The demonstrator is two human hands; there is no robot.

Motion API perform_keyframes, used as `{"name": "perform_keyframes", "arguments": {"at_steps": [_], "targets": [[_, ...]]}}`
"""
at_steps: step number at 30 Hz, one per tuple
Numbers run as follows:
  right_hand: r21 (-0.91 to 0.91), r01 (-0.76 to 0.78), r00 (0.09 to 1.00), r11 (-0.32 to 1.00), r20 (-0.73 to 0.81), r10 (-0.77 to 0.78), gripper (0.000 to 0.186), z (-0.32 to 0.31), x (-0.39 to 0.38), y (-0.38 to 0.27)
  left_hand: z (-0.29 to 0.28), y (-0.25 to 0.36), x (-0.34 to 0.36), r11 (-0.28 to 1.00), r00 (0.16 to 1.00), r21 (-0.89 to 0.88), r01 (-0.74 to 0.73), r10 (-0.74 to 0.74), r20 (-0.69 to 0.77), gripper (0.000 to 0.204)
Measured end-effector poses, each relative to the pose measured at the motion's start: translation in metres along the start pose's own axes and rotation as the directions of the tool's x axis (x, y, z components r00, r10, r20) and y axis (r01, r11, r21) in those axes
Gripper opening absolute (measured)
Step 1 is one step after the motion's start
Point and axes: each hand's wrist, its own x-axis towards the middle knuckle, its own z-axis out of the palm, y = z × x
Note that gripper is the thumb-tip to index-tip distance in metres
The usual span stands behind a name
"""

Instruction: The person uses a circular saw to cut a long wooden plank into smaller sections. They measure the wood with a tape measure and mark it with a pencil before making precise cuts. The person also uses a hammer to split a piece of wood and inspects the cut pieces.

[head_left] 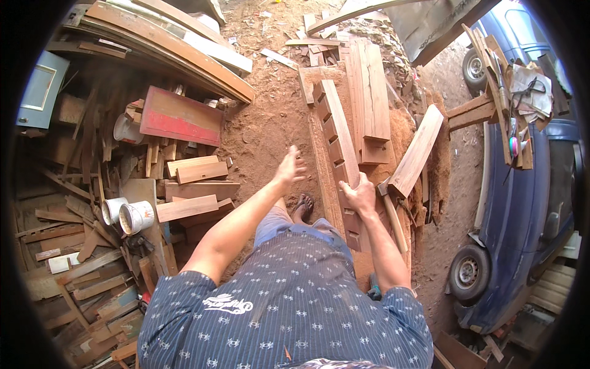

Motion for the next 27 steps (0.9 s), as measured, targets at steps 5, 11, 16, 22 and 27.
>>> {"name": "perform_keyframes", "arguments": {"at_steps": [5,11,16,22,27], "targets": [[-0.005,-0.148,0.987,0.989,-0.066,0.147,0.066,0.094,0.003,0.097,-0.145,-0.101,-0.012,0.957,0.974,0.189,0.22,-0.204,-0.101,0.096],[-0.044,-0.121,0.992,0.992,-0.047,0.119,0.07,0.118,-0.002,0.106,-0.298,-0.253,-0.15,0.866,0.665,-0.133,0.482,-0.46,-0.589,0.099],[-0.064,-0.159,0.985,0.985,-0.071,0.154,0.07,0.125,0.025,0.1,-0.315,-0.258,-0.187,0.809,0.651,-0.05,0.586,-0.506,-0.565,0.102],[-0.165,-0.219,0.975,0.962,0.002,0.223,0.072,0.099,0.014,0.088,-0.268,-0.199,-0.106,0.838,0.842,0.239,0.492,-0.387,-0.376,0.093],[-0.208,-0.264,0.964,0.942,-0.044,0.261,0.091,0.105,-0.06,0.116,-0.219,-0.095,-0.03,0.909,0.979,0.39,0.15,-0.082,-0.186,0.086]]}}
